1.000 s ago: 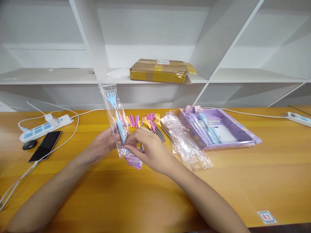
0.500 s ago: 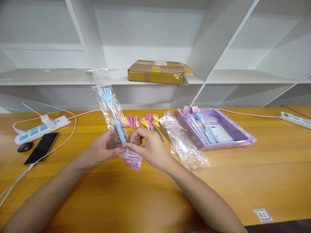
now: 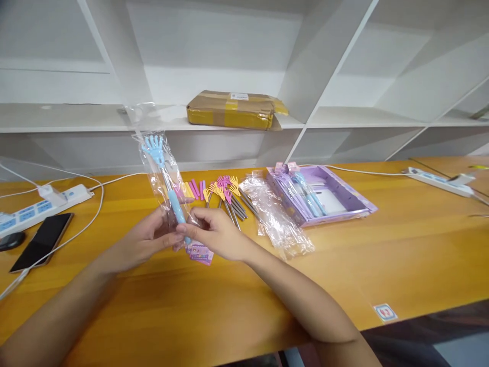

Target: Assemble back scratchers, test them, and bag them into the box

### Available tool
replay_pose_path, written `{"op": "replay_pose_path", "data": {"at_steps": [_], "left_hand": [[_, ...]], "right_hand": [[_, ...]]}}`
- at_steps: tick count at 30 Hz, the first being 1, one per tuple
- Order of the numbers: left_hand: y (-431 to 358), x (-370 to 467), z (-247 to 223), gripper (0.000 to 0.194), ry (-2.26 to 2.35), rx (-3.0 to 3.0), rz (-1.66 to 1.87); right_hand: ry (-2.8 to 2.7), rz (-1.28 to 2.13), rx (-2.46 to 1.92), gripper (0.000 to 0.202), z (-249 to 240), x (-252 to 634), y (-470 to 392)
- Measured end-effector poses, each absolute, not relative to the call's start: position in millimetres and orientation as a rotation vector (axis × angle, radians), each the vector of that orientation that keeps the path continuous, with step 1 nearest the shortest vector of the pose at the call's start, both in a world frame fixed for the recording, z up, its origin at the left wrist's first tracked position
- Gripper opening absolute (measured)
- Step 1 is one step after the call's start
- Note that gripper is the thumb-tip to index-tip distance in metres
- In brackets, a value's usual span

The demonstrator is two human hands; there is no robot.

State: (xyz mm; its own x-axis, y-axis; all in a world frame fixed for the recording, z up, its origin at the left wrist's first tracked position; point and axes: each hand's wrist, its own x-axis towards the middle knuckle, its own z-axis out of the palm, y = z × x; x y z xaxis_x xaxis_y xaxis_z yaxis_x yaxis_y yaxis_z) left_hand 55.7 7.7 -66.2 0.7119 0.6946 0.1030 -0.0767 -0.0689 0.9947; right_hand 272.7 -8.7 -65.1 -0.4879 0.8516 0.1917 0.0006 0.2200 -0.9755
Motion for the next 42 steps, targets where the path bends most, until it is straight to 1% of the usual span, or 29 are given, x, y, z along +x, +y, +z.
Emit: {"op": "replay_pose_path", "data": {"at_steps": [2,3,5,8,10,14,18,22,24,28,35,39,42], "left_hand": [[6.8,54.7,-67.7,0.028,0.522,1.532,0.613],[6.4,54.8,-69.0,0.028,0.499,1.52,0.585],[5.5,56.3,-71.5,0.035,0.434,1.484,0.576],[4.1,60.1,-71.9,0.052,0.377,1.443,0.626],[3.3,62.0,-70.2,0.058,0.396,1.421,0.635],[3.9,63.3,-71.2,0.06,0.431,1.396,0.632],[6.1,64.6,-80.3,0.061,0.349,1.365,0.66],[4.5,64.5,-82.3,0.07,0.311,1.289,0.609],[2.7,64.2,-80.1,0.072,0.312,1.268,0.579],[1.0,65.4,-77.1,0.067,0.293,1.205,0.567],[1.3,64.9,-76.0,0.062,0.282,1.174,0.536],[0.4,61.9,-76.0,0.065,0.244,1.173,0.517],[-5.9,54.7,-88.7,0.067,0.257,1.149,0.489]], "right_hand": [[-1.636,1.596,-0.643,0.044,-61.8,271.7,-10.1],[-1.615,1.684,-0.584,0.042,-60.7,271.9,-10.7],[-1.59,1.776,-0.517,0.039,-60.2,272.7,-11.5],[-1.543,1.826,-0.468,0.04,-63.1,273.2,-11.1],[-1.525,1.854,-0.445,0.039,-65.6,272.5,-10.4],[-1.539,1.853,-0.409,0.038,-70.8,271.9,-8.6],[-1.56,1.808,-0.382,0.039,-77.2,275.1,-7.6],[-1.597,1.821,-0.36,0.042,-81.5,278.6,-9.6],[-1.58,1.852,-0.346,0.042,-82.4,278.6,-11.2],[-1.513,1.866,-0.339,0.04,-84.4,275.3,-13.3],[-1.479,1.935,-0.411,0.045,-84.4,274.8,-16.5],[-1.499,1.901,-0.414,0.044,-86.6,275.6,-18.6],[-1.534,1.823,-0.45,0.048,-99.6,272.0,-25.8]]}}
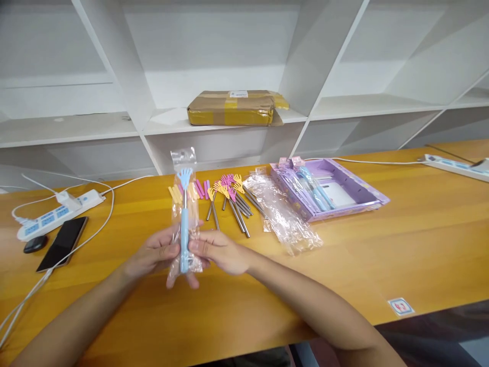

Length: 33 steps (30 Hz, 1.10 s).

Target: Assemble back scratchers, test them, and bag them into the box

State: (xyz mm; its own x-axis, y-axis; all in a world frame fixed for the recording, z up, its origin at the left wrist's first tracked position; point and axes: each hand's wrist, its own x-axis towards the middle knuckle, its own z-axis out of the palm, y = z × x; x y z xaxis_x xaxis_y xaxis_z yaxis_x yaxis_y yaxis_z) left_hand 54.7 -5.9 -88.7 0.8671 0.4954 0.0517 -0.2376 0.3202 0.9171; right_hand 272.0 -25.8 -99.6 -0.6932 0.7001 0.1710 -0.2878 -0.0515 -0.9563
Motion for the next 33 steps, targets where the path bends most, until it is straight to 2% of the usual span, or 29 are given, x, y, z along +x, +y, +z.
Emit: {"op": "replay_pose_path", "data": {"at_steps": [7,13,16,18,21,25,28,30,33], "left_hand": [[-53.3,20.3,-146.2,0.058,0.406,1.164,0.282],[-67.2,-8.3,-151.6,0.033,0.685,1.616,0.313],[-44.1,-4.3,-150.2,0.038,1.001,1.509,0.702],[-21.4,6.4,-151.2,0.05,1.15,1.241,0.929],[10.9,24.6,-152.6,0.059,1.072,1.002,1.044],[33.6,32.5,-156.2,0.069,0.996,1.101,1.14],[36.3,26.7,-168.0,0.063,1.026,1.17,1.184],[34.9,21.9,-179.6,0.058,1.059,1.173,1.207],[32.7,17.6,-196.1,0.055,1.116,1.193,1.214]], "right_hand": [[-1.946,1.742,-0.408,0.05,-141.9,266.6,-61.9],[-2.191,1.486,-0.353,0.046,-160.3,260.4,-70.8],[-2.235,1.461,-0.358,0.049,-169.6,253.9,-71.1],[-2.241,1.474,-0.367,0.05,-174.9,251.1,-71.0],[-2.232,1.525,-0.387,0.047,-179.8,251.6,-70.4],[-2.24,1.523,-0.447,0.039,-181.4,259.1,-68.9],[-2.261,1.488,-0.546,0.035,-179.0,268.5,-64.7],[-2.285,1.351,-0.669,0.036,-177.7,276.8,-58.5],[-2.253,0.94,-0.951,0.036,-179.6,290.3,-44.8]]}}
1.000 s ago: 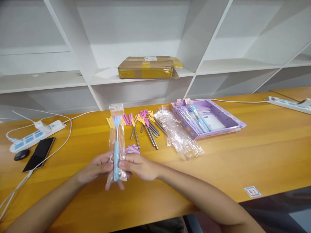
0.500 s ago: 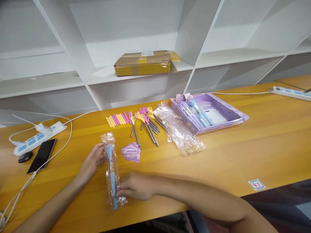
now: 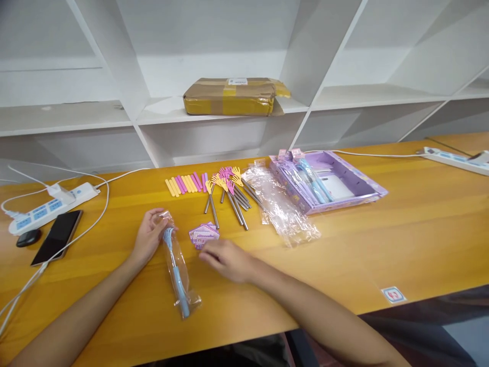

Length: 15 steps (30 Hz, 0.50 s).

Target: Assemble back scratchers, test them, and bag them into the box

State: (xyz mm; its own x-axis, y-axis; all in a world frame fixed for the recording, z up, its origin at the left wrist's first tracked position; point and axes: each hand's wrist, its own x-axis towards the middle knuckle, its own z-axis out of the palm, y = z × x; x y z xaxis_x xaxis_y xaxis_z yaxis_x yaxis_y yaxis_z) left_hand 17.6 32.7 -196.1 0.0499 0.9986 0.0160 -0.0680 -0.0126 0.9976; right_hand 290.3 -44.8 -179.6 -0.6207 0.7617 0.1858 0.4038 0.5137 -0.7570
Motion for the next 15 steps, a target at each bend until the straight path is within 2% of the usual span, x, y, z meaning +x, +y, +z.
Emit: {"op": "replay_pose_path", "data": {"at_steps": [3,5,7,15], "left_hand": [[32.9,17.7,-205.6,0.05,1.141,1.224,1.215],[33.9,18.9,-208.4,0.047,1.134,1.248,1.219],[34.7,20.1,-210.1,0.044,1.11,1.28,1.221],[34.2,19.9,-215.8,0.043,1.057,1.332,1.105]], "right_hand": [[-2.214,0.623,-1.277,0.027,-185.6,299.2,-31.7],[-2.238,0.548,-1.4,0.035,-190.0,300.6,-26.9],[-2.266,0.517,-1.422,0.04,-194.3,298.8,-25.8],[-2.118,0.553,-1.416,0.031,-202.6,289.4,-28.8]]}}
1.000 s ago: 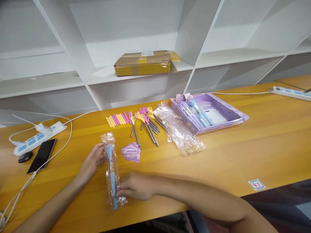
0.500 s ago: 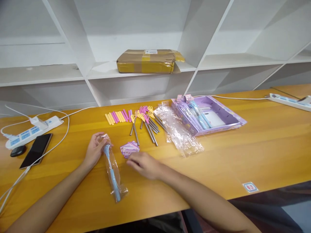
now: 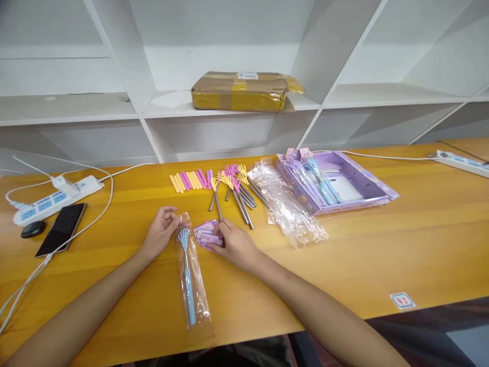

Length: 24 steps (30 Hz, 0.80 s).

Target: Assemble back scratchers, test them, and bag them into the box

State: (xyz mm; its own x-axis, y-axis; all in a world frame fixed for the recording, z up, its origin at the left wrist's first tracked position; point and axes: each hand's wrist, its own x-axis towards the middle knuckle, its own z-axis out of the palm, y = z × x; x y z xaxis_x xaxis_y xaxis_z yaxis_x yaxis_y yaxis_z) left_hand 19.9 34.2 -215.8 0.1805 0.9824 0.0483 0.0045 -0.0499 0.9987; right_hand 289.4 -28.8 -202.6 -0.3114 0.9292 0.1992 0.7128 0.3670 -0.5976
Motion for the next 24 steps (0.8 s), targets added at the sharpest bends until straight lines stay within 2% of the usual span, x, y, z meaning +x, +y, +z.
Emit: {"op": "replay_pose_path", "data": {"at_steps": [10,12,16,19,24], "left_hand": [[31.4,17.1,-215.5,0.041,1.082,1.333,1.037],[31.1,17.2,-215.9,0.039,1.08,1.338,1.041],[28.8,20.1,-214.7,0.037,1.069,1.338,1.034],[26.8,22.2,-213.7,0.038,1.056,1.322,1.03],[25.8,21.6,-212.5,0.039,1.026,1.298,1.042]], "right_hand": [[-1.952,0.67,-1.244,0.028,-198.1,289.0,-30.9],[-1.942,0.545,-1.115,0.026,-197.8,290.6,-31.0],[-1.99,0.246,-0.821,0.009,-199.4,289.7,-33.5],[-2.115,0.077,-0.709,0.022,-198.5,280.1,-29.2],[-2.356,-0.131,-0.608,0.023,-186.0,253.7,5.4]]}}
